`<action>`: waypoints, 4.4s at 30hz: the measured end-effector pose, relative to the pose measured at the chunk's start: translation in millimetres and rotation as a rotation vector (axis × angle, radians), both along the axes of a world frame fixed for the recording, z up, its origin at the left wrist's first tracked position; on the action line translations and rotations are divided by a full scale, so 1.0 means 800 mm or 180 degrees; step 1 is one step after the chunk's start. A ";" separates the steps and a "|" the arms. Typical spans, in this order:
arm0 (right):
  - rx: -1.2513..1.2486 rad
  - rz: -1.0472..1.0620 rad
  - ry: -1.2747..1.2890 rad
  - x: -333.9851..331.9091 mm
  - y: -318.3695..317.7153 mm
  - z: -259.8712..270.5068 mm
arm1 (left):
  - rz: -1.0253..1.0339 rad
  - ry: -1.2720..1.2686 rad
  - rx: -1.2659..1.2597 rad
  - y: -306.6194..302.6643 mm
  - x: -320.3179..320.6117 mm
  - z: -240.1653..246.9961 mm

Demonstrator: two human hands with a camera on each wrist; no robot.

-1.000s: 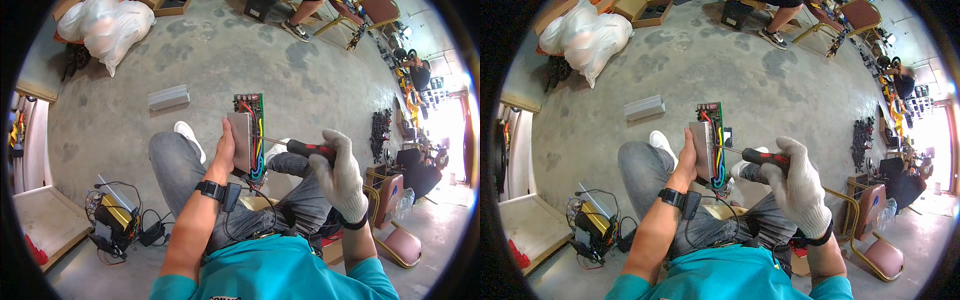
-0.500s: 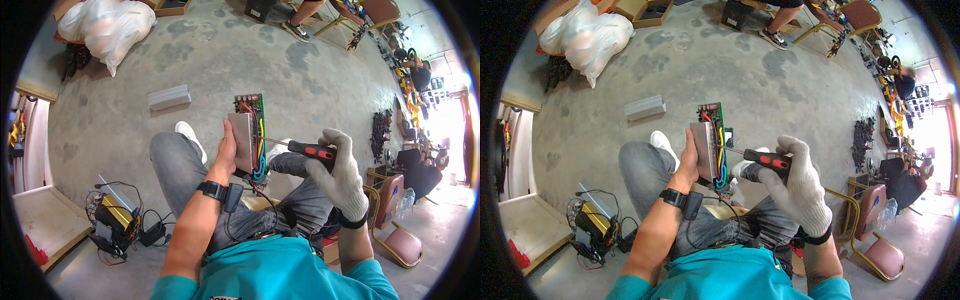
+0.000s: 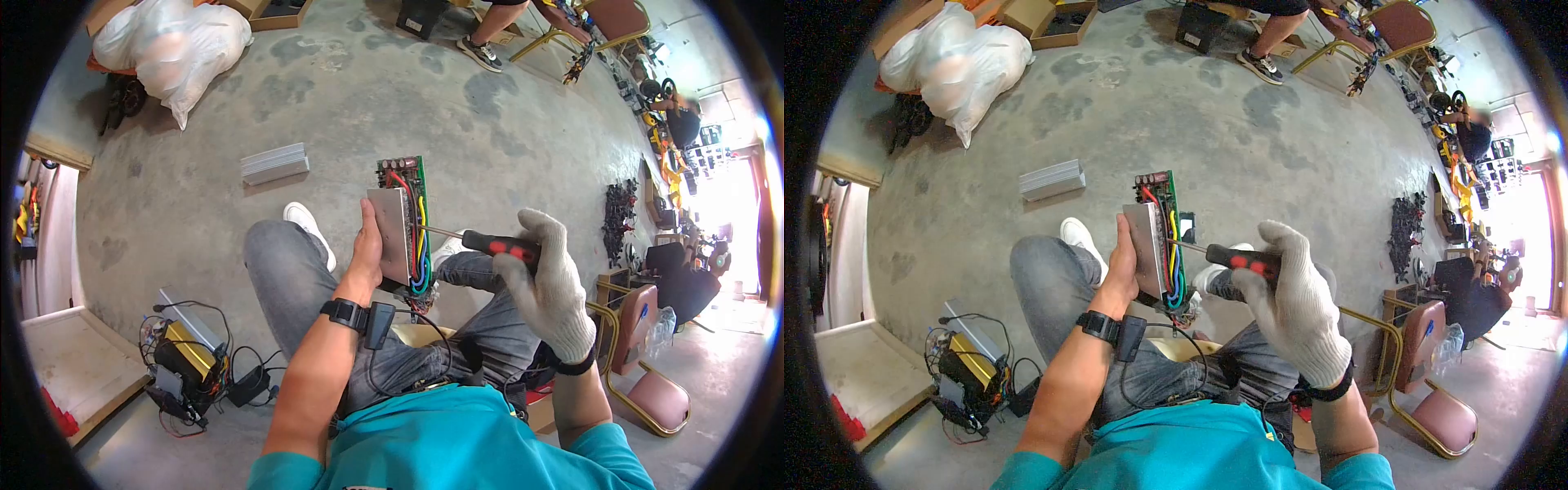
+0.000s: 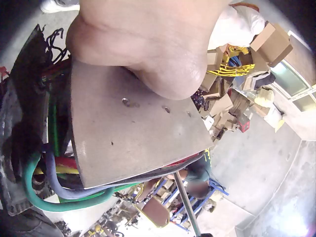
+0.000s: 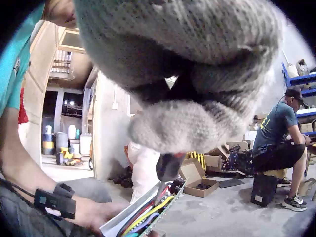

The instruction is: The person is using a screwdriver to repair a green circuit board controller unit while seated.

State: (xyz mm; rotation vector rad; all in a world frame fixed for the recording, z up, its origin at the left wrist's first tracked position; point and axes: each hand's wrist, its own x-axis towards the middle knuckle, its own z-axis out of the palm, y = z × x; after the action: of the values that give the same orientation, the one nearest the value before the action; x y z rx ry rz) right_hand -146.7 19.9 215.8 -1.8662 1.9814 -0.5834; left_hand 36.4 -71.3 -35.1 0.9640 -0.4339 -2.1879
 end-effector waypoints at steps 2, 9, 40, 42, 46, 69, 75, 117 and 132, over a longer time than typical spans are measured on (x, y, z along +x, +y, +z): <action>0.0142 -0.0234 -0.0073 0.009 -0.003 0.010 | 0.0012 0.0024 0.0021 0.000 -0.001 0.003; -0.0185 0.0138 -0.0018 -0.002 -0.005 -0.001 | -0.0053 -0.0021 -0.0044 0.000 0.003 0.003; 0.0471 -0.0468 -0.0122 0.012 -0.012 0.017 | 0.0163 -0.0092 0.0041 0.003 0.002 0.022; 0.0361 -0.0383 -0.0171 0.012 -0.011 0.017 | 0.0152 -0.0044 0.0014 0.002 0.002 0.020; -0.0238 0.0411 0.0071 -0.002 -0.011 0.003 | 0.0163 -0.0066 0.0012 0.002 0.001 0.020; 0.0794 -0.0542 -0.0313 0.012 -0.020 0.021 | 0.0207 0.0033 0.0069 0.001 0.001 0.015; -0.0075 0.0292 -0.0035 -0.002 -0.017 0.005 | 0.0145 0.0105 0.0018 0.000 0.001 0.014; -0.0095 0.0490 0.0173 -0.001 -0.024 0.008 | 0.0173 -0.0076 0.0124 0.004 0.003 0.018; 0.0090 0.0159 -0.0010 0.004 -0.026 0.006 | 0.0006 -0.0039 0.0195 0.001 0.003 0.021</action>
State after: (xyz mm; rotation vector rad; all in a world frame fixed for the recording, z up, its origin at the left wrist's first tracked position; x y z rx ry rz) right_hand -143.8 -0.8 220.3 -1.8908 1.9252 -0.5412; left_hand 39.0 -70.2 -18.1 1.0108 -0.3735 -2.2060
